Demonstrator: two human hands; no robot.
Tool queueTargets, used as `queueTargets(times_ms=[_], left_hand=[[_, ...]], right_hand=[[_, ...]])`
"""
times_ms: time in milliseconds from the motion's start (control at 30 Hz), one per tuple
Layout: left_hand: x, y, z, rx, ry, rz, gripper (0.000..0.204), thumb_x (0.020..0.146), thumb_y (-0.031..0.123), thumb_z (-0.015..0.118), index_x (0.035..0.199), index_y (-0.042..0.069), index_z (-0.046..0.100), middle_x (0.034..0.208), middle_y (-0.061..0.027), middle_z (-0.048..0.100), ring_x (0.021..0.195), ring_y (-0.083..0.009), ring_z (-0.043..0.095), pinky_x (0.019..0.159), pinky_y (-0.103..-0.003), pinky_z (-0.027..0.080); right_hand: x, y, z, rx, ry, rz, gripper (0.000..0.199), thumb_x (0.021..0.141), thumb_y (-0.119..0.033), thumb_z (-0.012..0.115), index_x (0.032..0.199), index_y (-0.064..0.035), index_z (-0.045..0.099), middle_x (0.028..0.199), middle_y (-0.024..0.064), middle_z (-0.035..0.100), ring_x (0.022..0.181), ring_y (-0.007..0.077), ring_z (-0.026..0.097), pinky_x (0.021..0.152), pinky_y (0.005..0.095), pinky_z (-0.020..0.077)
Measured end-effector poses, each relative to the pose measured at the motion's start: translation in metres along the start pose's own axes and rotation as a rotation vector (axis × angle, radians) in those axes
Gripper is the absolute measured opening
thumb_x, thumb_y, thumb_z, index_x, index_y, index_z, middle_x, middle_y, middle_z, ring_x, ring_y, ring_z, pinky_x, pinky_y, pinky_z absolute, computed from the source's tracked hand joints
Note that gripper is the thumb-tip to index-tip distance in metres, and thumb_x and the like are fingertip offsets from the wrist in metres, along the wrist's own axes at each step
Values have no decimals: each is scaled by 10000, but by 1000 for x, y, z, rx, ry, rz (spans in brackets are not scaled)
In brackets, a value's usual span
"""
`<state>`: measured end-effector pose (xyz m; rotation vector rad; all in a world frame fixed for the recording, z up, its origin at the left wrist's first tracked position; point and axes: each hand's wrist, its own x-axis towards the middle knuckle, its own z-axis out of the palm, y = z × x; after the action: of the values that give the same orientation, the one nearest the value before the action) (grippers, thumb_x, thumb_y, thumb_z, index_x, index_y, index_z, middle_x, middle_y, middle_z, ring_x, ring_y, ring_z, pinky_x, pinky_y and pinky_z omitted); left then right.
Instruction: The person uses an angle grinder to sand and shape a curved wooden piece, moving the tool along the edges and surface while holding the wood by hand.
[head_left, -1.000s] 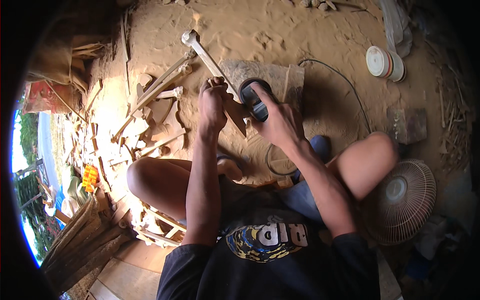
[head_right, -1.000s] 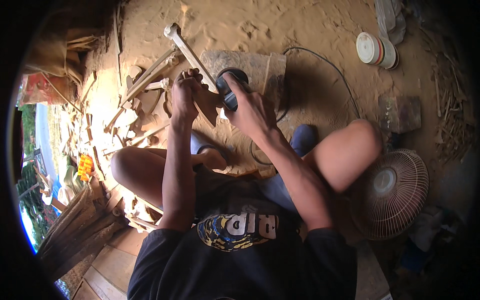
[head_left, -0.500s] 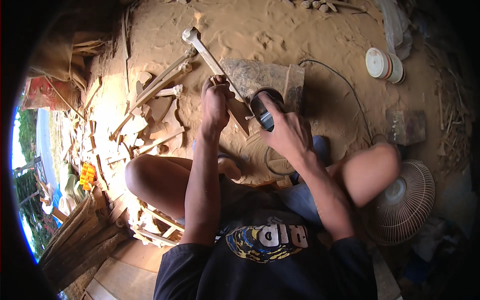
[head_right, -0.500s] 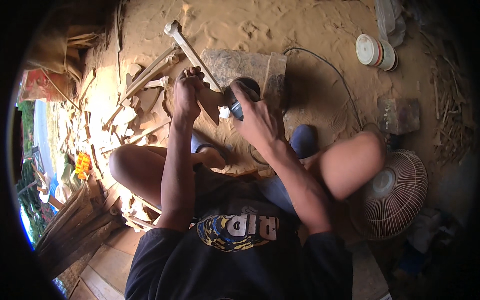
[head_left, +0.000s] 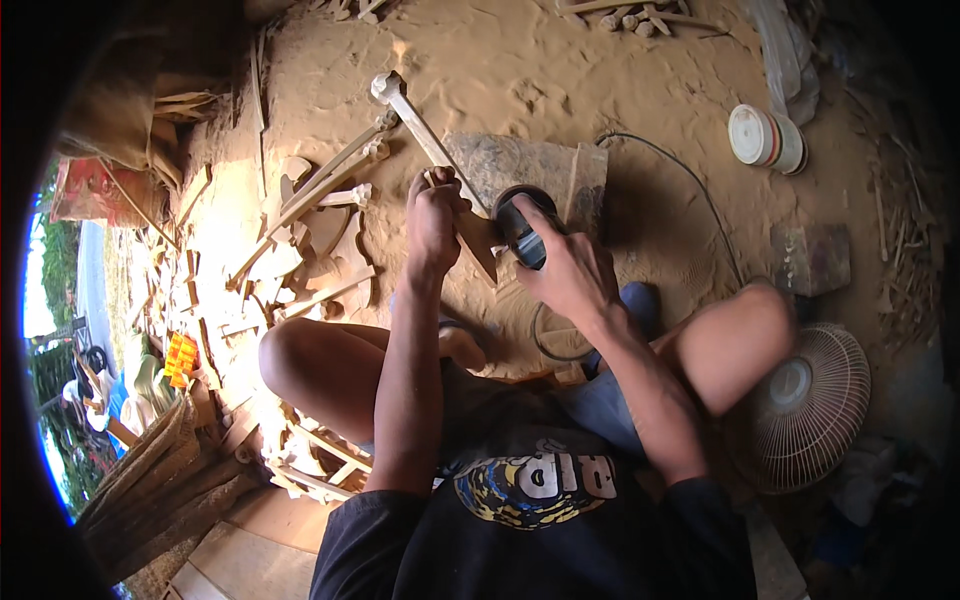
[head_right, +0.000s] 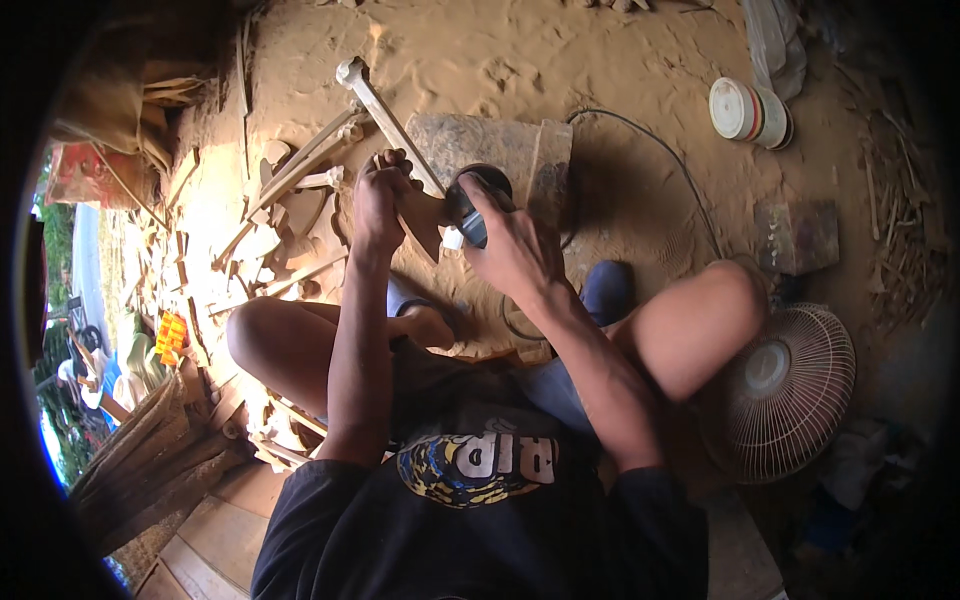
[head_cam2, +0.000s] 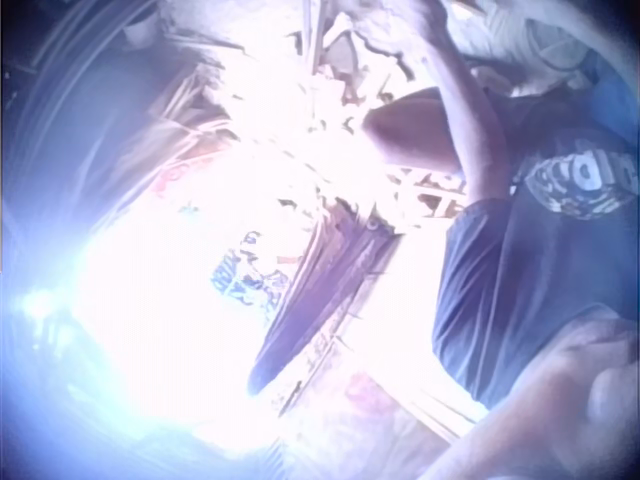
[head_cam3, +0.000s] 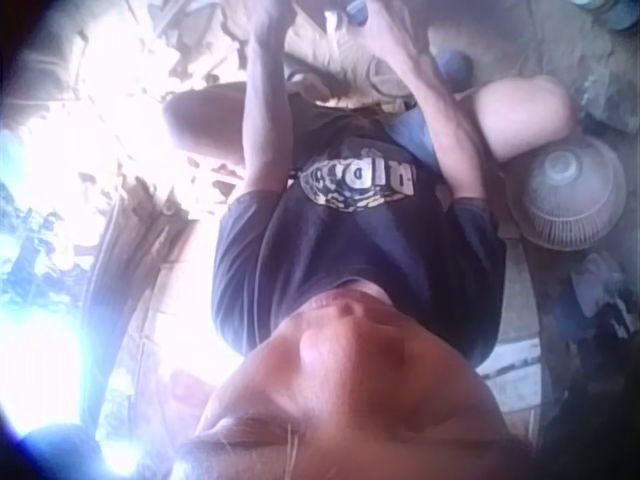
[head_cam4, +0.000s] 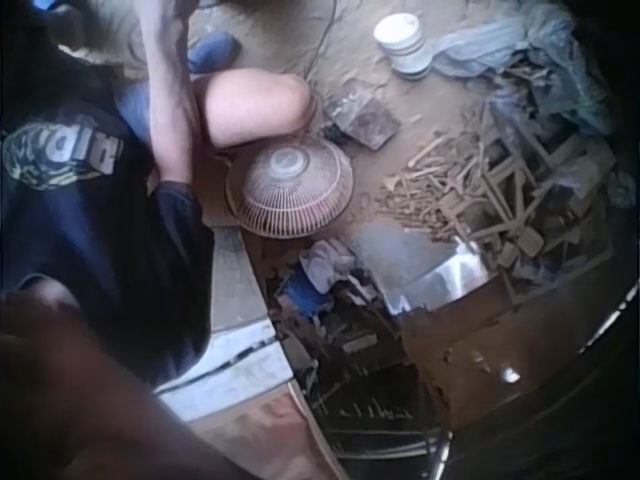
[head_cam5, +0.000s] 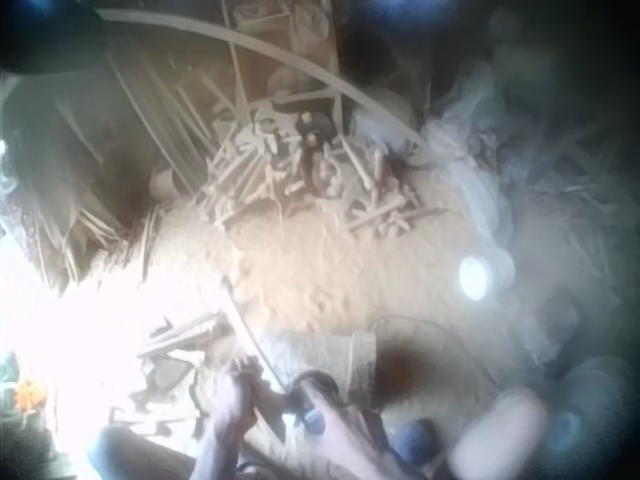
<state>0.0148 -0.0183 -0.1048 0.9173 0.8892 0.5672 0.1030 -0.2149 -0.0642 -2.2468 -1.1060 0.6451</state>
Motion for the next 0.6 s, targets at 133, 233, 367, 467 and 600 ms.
queueTargets(times_ms=[133,233,367,467,600], left_hand=[[-6,3,5,47,0,7,201,753,-29,528,901,107,527,806,11,481,681,-136,466,660,-307,453],[-3,2,1,17,0,-23,191,755,-25,526,899,101,536,808,9,492,678,-139,473,651,-306,451],[0,-1,-6,131,-63,50,157,757,-17,527,853,107,513,796,5,481,666,-142,462,637,-306,441],[6,0,-8,123,-60,55,160,750,-23,520,821,116,487,784,6,462,656,-146,442,631,-309,435],[8,1,-4,-14,13,13,189,738,-50,501,817,119,468,785,5,451,650,-154,426,629,-315,435]], right_hand=[[15,3,8,6,19,-36,803,863,-261,839,1588,-220,496,850,265,748,816,471,748,723,558,592],[27,2,11,43,63,-98,797,863,-268,844,1581,-216,502,834,266,744,808,473,747,715,567,586],[34,-3,11,-4,44,-59,787,863,-276,850,1570,-220,509,832,277,739,817,482,744,714,579,583],[27,-2,8,-6,35,-43,779,863,-286,850,1562,-226,515,843,279,742,831,487,743,729,582,587],[10,3,4,100,49,-13,781,859,-297,843,1561,-226,508,891,284,752,876,487,745,779,569,598]])
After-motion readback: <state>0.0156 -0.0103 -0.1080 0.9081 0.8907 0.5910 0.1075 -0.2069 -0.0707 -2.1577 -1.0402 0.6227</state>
